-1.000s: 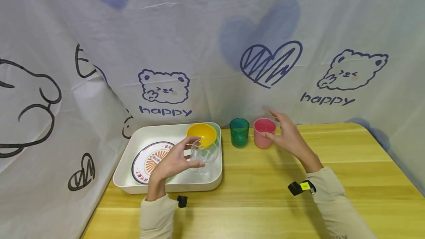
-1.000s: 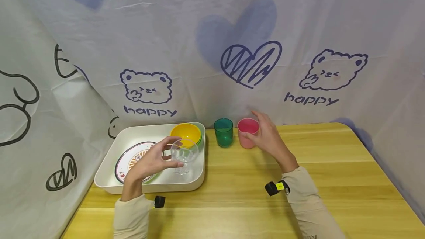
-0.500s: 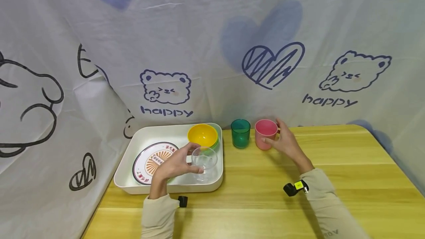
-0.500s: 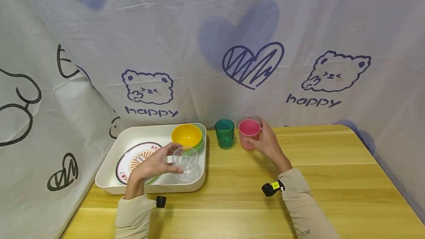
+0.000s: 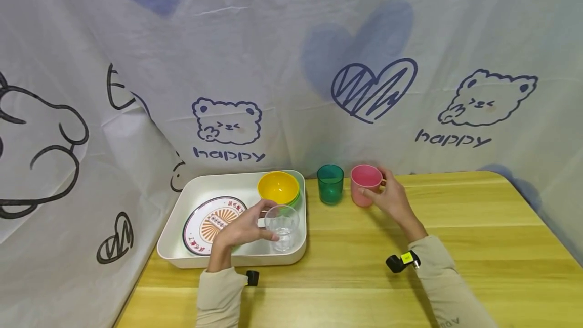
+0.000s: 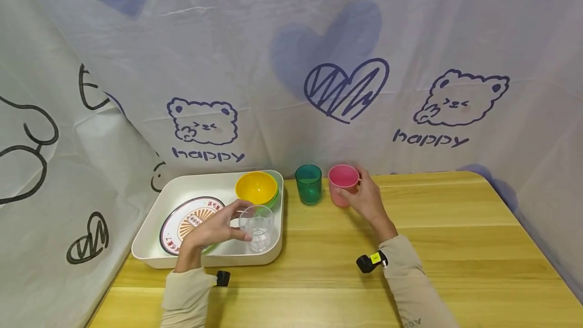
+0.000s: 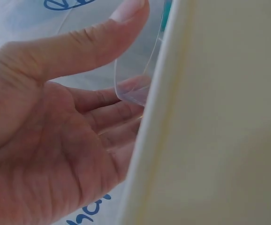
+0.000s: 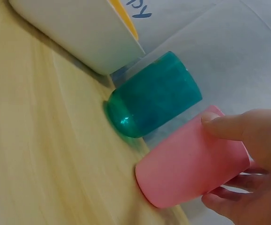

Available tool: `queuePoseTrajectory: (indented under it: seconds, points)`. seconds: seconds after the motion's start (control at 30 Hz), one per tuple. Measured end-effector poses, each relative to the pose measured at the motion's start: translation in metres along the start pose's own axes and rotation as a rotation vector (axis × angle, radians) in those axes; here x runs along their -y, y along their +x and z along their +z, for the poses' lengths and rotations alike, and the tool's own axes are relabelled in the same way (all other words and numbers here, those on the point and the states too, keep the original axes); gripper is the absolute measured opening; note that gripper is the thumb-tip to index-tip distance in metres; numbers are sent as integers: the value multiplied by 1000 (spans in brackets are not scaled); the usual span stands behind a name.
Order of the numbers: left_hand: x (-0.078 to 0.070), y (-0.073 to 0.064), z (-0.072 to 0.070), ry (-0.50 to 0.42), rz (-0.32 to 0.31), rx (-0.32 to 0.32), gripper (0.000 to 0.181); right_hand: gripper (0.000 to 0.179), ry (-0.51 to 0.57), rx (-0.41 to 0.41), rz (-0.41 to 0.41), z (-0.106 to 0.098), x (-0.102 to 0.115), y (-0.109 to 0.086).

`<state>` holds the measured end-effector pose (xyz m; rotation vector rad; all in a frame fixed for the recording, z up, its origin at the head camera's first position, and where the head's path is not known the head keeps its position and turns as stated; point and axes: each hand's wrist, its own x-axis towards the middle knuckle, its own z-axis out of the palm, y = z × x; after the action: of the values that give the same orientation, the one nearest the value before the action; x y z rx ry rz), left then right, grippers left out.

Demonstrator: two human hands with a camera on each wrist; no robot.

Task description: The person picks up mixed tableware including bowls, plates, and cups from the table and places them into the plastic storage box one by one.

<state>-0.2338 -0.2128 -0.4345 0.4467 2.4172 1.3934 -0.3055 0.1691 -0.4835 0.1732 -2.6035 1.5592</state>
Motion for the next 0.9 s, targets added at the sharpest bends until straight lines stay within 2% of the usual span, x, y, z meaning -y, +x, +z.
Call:
queuePoseTrajectory:
  seconds: [0.17,0.3,0.53,0.7,0.9]
  points:
    - [2,-1,-1,18,-9,2,74,84,42,-36,10,-8,6,-9]
    - [2,-3,-4,35,-14,-2,74,85,74,-62,-11,-18,20,-20]
    - [-7,-9,-10,56,30,-42,71,85,81,-119,-55,-35,50,-43]
    - [-14,-12,-13,31,89,-94,60,85,76,-176,-74,-45,64,-56]
    - [-18,-12,-16,-16,152,-226,53,87,105,-218,-69,-56,77,-70]
